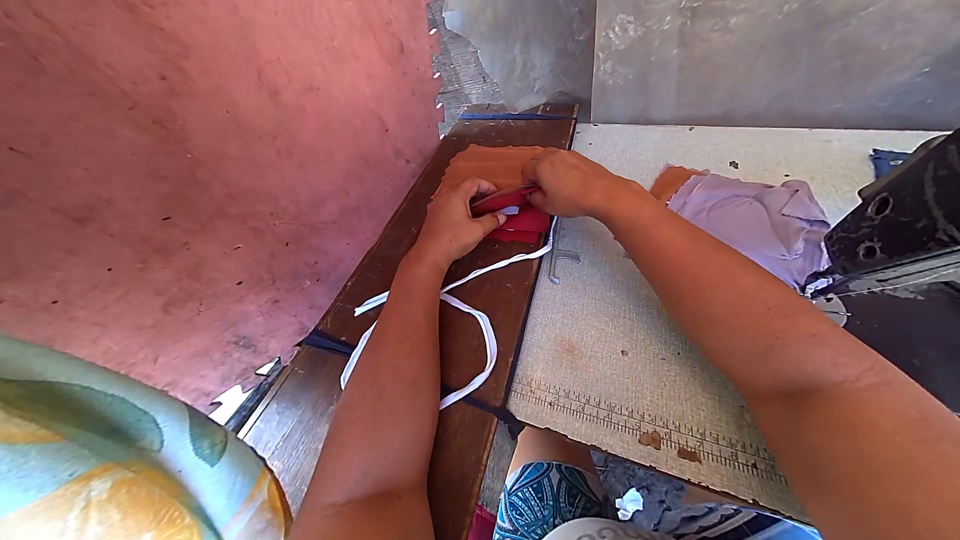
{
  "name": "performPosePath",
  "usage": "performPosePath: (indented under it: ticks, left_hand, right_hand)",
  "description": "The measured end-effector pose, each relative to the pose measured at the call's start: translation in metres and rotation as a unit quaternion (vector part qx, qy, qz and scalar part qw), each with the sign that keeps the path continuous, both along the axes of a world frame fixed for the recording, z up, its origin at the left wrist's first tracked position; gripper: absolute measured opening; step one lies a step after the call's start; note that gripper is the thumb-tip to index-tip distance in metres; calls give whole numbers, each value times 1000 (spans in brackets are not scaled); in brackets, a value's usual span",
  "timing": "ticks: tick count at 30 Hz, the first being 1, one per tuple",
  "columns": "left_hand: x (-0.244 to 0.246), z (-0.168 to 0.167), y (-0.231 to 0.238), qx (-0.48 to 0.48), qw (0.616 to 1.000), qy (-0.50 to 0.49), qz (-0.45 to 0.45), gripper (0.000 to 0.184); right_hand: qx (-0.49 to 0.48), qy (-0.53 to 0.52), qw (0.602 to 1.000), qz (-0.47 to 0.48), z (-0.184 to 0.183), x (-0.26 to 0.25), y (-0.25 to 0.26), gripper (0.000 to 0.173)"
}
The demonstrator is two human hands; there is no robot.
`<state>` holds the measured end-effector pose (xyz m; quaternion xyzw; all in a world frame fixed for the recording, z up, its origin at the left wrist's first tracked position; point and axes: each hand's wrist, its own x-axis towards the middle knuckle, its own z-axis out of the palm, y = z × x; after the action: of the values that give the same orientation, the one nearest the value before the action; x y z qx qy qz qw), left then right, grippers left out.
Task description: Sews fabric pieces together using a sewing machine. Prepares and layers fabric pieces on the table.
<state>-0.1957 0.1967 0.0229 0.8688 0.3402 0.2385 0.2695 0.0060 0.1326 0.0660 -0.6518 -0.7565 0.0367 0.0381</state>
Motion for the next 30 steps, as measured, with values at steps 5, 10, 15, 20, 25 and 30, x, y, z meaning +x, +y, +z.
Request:
performPosePath:
  ticks: [5,10,15,20,25,30]
  left_hand:
    - [12,-10,-2,98,994,21,42,26]
    - [12,-12,-2,120,991,13,55,18]
    - [13,-12,-2,121,991,19,53,16]
    - [-3,-3,7,89,995,-43,28,23]
    - [-33,40,1,-107,988,-115,7,34]
    - [-23,36,-16,-244,963,57,-102,35]
  right_hand:
    - [50,-18,999,-5,5,-3,1,21]
    - [84,1,996,26,-20,-13,-2,54]
    - [105,-38,993,40,-32,-19,-1,35]
    - [139,-60,986,68,-42,-20,0,31]
    - [154,-54,985,62,-34,-20,3,20]
    - [126,-7,992,28,-13,-17,15,25]
